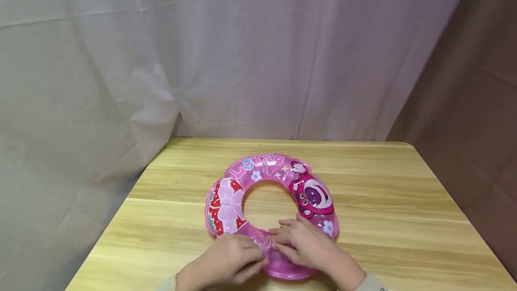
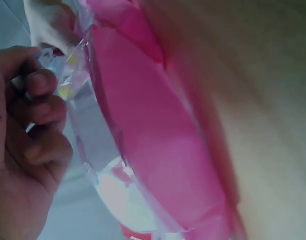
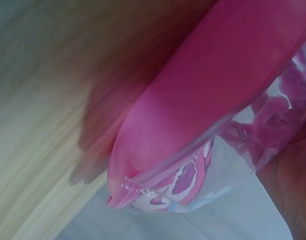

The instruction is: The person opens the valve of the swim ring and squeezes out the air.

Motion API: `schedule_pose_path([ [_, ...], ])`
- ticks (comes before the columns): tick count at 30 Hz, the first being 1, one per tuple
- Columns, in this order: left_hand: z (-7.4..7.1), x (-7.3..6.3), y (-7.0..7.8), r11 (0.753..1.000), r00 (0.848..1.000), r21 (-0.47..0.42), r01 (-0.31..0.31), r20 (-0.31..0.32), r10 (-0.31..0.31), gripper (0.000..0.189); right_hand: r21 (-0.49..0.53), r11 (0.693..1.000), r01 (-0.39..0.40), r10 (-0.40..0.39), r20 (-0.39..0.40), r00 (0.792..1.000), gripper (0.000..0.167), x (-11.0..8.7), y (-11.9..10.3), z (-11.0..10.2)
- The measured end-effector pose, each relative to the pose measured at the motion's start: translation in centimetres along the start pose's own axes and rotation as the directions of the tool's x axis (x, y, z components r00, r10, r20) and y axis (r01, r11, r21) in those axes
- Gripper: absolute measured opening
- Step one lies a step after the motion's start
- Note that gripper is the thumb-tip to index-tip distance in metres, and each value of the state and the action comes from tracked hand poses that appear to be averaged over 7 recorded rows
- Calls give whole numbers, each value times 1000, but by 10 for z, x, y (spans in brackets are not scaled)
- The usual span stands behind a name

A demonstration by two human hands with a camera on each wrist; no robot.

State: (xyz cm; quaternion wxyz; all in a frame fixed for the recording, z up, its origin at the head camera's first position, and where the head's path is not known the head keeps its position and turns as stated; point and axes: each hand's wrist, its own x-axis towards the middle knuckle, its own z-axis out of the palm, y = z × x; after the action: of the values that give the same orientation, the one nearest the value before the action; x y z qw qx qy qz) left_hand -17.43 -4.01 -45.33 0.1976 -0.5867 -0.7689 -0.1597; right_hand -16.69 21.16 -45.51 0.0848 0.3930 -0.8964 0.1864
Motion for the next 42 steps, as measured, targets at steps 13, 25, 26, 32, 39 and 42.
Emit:
schedule_pose_path([
  [13, -10, -7, -20, 974, 961, 15, 225, 164, -225, 70, -24, 999, 22, -23, -14, 1000, 21, -5, 1, 4],
  [25, -3, -25, -53, 977, 888, 0, 214, 417, -194, 101, 18, 999, 37, -37, -40, 999, 29, -11, 8, 10],
  [26, -2, -26, -54, 979, 889, 13, 202, 418, -189, 102, 24, 999, 40, -38, -46, 998, 29, -11, 9, 10],
  [32, -1, -23, -59, 986, 892, 14, 169, 423, -159, 100, 79, 995, 65, -60, -73, 996, 26, -8, 10, 4],
  [39, 3, -20, -63, 989, 913, -32, 146, 389, -123, 93, 122, 992, 41, -34, -61, 998, 24, -4, 9, -5],
  [42, 3, -18, -63, 989, 915, -39, 145, 384, -119, 91, 143, 989, 26, -19, -48, 999, 25, -3, 7, -9],
])
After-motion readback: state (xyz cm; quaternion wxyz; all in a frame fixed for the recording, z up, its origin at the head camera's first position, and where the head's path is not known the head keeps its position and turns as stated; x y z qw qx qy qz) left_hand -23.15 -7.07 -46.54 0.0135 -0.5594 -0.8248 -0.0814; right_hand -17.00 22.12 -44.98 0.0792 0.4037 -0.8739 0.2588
